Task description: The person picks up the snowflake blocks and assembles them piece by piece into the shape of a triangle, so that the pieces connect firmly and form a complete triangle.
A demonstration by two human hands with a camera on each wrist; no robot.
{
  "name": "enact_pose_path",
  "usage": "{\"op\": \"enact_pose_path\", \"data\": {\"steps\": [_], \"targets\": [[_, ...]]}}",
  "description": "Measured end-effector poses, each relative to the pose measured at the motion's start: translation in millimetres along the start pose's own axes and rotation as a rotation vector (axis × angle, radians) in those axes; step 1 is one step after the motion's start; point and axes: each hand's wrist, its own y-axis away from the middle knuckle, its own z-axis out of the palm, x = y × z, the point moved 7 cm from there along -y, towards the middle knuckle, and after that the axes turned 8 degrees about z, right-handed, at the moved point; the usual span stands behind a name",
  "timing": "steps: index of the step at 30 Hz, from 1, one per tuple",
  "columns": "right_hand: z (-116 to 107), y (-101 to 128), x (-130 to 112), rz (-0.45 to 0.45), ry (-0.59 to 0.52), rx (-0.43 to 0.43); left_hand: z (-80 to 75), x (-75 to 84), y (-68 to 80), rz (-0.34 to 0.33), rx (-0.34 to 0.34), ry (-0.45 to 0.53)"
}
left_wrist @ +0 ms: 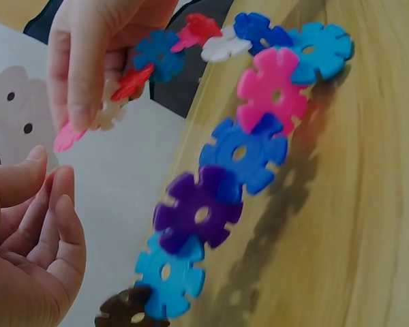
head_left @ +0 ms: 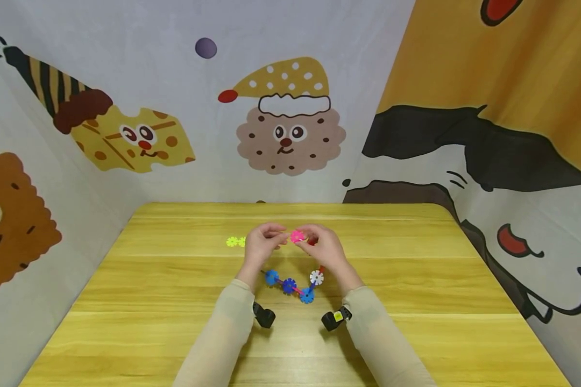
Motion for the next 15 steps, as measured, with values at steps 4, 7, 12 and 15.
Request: {"op": "enact_pose_path", "data": {"steps": [4,7,12,15], "targets": [[-0.9,0.4,2.1,0.022,-0.013,0.007,-10.9,-1.1,0.1,0.008,0.018,-0.008],[-0.6,0.9,3.4,0.04,-0.021,0.003,-21.8,-4.9,-0.2,0.01,0.034,-0.019],[-0.1,2.0,5.8,0.071,-0.023,0.001,-43.8,-15.7,0.1,-0.013,0.074,-0.034],[-0.1,3.0,5.8,0.079,-0.02,0.001,-58.4,-20.1,0.5,-0.007,0.104,-0.079]]}}
